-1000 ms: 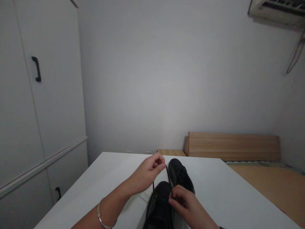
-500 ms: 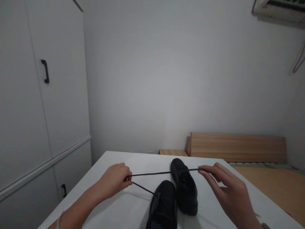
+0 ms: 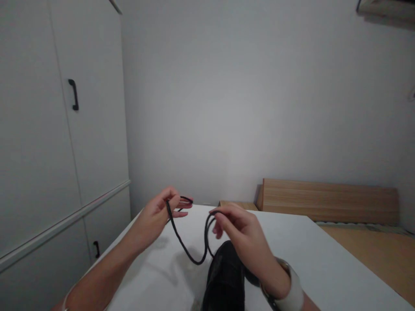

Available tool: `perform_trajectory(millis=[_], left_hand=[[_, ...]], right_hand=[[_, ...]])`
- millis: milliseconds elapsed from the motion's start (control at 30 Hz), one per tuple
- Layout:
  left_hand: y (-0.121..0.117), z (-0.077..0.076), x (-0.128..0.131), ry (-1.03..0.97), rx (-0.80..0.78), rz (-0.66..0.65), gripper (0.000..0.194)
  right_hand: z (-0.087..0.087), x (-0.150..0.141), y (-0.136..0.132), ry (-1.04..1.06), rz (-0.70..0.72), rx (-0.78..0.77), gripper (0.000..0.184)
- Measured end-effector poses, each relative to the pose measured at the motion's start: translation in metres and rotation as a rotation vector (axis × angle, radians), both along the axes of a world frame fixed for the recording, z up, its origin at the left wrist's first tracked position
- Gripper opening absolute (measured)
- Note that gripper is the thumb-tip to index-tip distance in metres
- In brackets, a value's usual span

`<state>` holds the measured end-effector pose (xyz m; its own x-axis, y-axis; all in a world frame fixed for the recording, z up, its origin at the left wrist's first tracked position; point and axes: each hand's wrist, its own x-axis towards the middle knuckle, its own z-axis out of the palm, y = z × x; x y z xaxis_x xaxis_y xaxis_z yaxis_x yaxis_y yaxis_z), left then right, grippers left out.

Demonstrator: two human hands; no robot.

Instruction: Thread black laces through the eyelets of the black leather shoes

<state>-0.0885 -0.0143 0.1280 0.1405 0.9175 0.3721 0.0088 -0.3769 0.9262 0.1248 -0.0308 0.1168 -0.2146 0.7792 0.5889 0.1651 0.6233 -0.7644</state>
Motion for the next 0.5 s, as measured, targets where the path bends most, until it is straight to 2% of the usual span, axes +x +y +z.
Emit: perform_trajectory(millis=[100, 200, 233, 300, 400, 467, 500], left_hand=[[0.001, -0.025, 0.003, 0.103, 0.019, -0.001, 0.039], [0.004, -0.054, -0.008, 0.182, -0.035, 0.095, 0.041], [0.005, -0.064, -0.016, 0.188, -0.068, 0.134, 0.041], [0.006, -0.080, -0.035, 0.198, -0.095, 0.231, 0.040], [0.004, -0.102, -0.067, 0.293, -0.002, 0.446, 0.036], [0.001, -0.118, -0.084, 0.433, 0.068, 0.564, 0.032], [-0.001, -0.126, -0.089, 0.528, 0.074, 0.577, 0.029]], right_hand=[[-0.008, -0.036, 0.010, 0.057, 0.196, -0.114, 0.016], [-0.018, -0.048, 0.010, -0.031, 0.328, -0.157, 0.024], [-0.021, -0.046, 0.007, -0.082, 0.322, -0.132, 0.028], [-0.025, -0.034, -0.002, -0.212, 0.225, -0.050, 0.032], [-0.031, -0.008, -0.016, -0.433, 0.065, -0.005, 0.019], [-0.039, 0.007, -0.022, -0.572, 0.080, -0.018, 0.018], [-0.046, 0.012, -0.024, -0.633, 0.128, -0.026, 0.020]])
